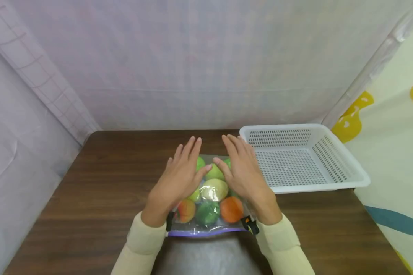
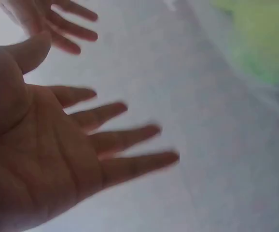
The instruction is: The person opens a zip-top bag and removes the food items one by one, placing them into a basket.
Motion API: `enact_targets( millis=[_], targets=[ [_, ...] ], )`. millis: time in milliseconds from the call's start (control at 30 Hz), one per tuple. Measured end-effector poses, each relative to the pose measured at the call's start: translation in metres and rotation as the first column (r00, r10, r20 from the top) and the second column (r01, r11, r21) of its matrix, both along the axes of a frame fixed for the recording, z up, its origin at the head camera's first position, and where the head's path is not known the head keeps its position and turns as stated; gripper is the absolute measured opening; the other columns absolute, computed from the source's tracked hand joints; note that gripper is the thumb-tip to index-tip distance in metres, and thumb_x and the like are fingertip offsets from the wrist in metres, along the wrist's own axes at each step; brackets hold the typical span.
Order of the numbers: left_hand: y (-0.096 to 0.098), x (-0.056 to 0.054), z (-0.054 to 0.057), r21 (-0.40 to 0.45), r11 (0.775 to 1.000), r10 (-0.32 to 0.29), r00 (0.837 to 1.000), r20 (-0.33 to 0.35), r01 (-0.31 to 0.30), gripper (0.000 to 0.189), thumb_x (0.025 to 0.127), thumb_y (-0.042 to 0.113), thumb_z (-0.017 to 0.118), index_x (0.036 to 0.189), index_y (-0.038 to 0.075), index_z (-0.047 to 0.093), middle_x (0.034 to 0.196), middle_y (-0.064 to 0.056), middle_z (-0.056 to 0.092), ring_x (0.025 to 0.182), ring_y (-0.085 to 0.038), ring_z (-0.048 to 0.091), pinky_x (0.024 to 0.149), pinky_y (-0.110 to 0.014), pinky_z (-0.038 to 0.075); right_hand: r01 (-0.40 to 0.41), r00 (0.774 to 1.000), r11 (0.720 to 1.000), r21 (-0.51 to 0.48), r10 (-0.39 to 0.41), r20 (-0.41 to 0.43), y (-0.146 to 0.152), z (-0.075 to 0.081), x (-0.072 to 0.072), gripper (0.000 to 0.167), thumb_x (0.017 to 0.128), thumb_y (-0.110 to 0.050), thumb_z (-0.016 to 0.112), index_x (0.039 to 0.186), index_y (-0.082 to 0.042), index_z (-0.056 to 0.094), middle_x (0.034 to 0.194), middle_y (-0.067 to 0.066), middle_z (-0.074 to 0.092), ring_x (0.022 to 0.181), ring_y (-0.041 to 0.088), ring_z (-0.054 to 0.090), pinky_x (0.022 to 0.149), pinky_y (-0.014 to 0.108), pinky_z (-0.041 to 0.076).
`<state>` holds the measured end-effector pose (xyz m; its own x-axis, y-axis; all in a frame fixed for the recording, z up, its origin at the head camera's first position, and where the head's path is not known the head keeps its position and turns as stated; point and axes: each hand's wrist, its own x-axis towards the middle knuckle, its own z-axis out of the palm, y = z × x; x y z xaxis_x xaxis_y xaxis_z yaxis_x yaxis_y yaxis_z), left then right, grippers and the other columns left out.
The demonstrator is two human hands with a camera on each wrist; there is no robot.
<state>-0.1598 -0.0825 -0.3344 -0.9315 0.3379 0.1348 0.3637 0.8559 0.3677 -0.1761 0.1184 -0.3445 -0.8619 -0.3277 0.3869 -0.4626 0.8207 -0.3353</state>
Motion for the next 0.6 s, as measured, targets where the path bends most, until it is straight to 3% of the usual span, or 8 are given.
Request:
enact_targets(
  millis=[100, 167, 267, 400, 500, 567, 600],
  targets=[
    [-0.009, 0.012, 0.006, -0.014, 0.996, -0.092, 0.988, -0.120, 0.091, 0.069, 0.103, 0.048, 0.052, 0.159, 0.012, 0.030, 0.160, -0.014, 0.037, 0.142, -0.039, 0.043, 0.108, -0.060, 0.043, -0.111, 0.983, 0.992, -0.063, 0.100, -0.152, -0.003, 0.005, 0.009, 0.052, 0.104, -0.039, 0.054, 0.146, -0.008, 0.050, 0.147, 0.012, 0.052, 0.138, 0.031, 0.047, 0.116, 0.049, 0.038],
    [-0.017, 0.021, 0.006, -0.049, 0.988, -0.151, 0.964, -0.220, 0.143, 0.058, 0.101, 0.041, 0.059, 0.148, 0.009, 0.049, 0.143, -0.013, 0.057, 0.126, -0.034, 0.059, 0.101, -0.052, 0.051, -0.192, 0.953, 0.979, -0.072, 0.168, -0.252, -0.006, 0.008, 0.016, 0.043, 0.101, -0.033, 0.059, 0.134, -0.006, 0.060, 0.134, 0.011, 0.062, 0.126, 0.029, 0.057, 0.107, 0.045, 0.047],
    [-0.029, 0.032, 0.001, -0.113, 0.971, -0.235, 0.905, -0.355, 0.208, 0.039, 0.098, 0.034, 0.067, 0.127, 0.007, 0.067, 0.116, -0.008, 0.071, 0.100, -0.026, 0.070, 0.084, -0.042, 0.058, -0.283, 0.896, 0.958, -0.045, 0.248, -0.368, -0.011, 0.007, 0.026, 0.032, 0.096, -0.026, 0.064, 0.118, -0.004, 0.068, 0.117, 0.011, 0.069, 0.112, 0.027, 0.064, 0.099, 0.041, 0.053],
    [-0.045, 0.046, -0.010, -0.173, 0.948, -0.318, 0.830, -0.457, 0.268, 0.026, 0.090, 0.027, 0.074, 0.108, 0.008, 0.073, 0.097, -0.005, 0.072, 0.079, -0.019, 0.067, 0.068, -0.034, 0.058, -0.345, 0.841, 0.938, 0.026, 0.321, -0.435, -0.017, 0.003, 0.038, 0.024, 0.094, -0.024, 0.067, 0.108, -0.005, 0.071, 0.108, 0.008, 0.072, 0.103, 0.024, 0.068, 0.094, 0.038, 0.055],
    [-0.056, 0.058, -0.020, -0.184, 0.938, -0.347, 0.816, -0.461, 0.295, 0.026, 0.084, 0.028, 0.080, 0.102, 0.011, 0.073, 0.091, 0.000, 0.069, 0.074, -0.014, 0.062, 0.063, -0.029, 0.054, -0.367, 0.825, 0.927, 0.082, 0.364, -0.433, -0.022, -0.002, 0.046, 0.022, 0.093, -0.026, 0.067, 0.106, -0.008, 0.072, 0.106, 0.005, 0.071, 0.102, 0.020, 0.068, 0.094, 0.035, 0.055],
    [-0.064, 0.065, -0.027, -0.193, 0.932, -0.361, 0.828, -0.429, 0.306, 0.032, 0.079, 0.032, 0.084, 0.100, 0.012, 0.071, 0.090, 0.002, 0.065, 0.074, -0.012, 0.058, 0.061, -0.028, 0.052, -0.381, 0.816, 0.917, 0.118, 0.394, -0.423, -0.025, -0.006, 0.051, 0.021, 0.091, -0.026, 0.069, 0.106, -0.010, 0.072, 0.105, 0.002, 0.071, 0.100, 0.018, 0.067, 0.092, 0.033, 0.055],
    [-0.068, 0.068, -0.032, -0.201, 0.930, -0.364, 0.843, -0.396, 0.307, 0.038, 0.076, 0.036, 0.086, 0.102, 0.013, 0.070, 0.091, 0.003, 0.063, 0.075, -0.011, 0.056, 0.062, -0.028, 0.051, -0.387, 0.813, 0.912, 0.137, 0.408, -0.416, -0.027, -0.009, 0.053, 0.022, 0.091, -0.027, 0.071, 0.105, -0.011, 0.072, 0.104, 0.001, 0.070, 0.099, 0.017, 0.067, 0.091, 0.032, 0.055]
  ],
)
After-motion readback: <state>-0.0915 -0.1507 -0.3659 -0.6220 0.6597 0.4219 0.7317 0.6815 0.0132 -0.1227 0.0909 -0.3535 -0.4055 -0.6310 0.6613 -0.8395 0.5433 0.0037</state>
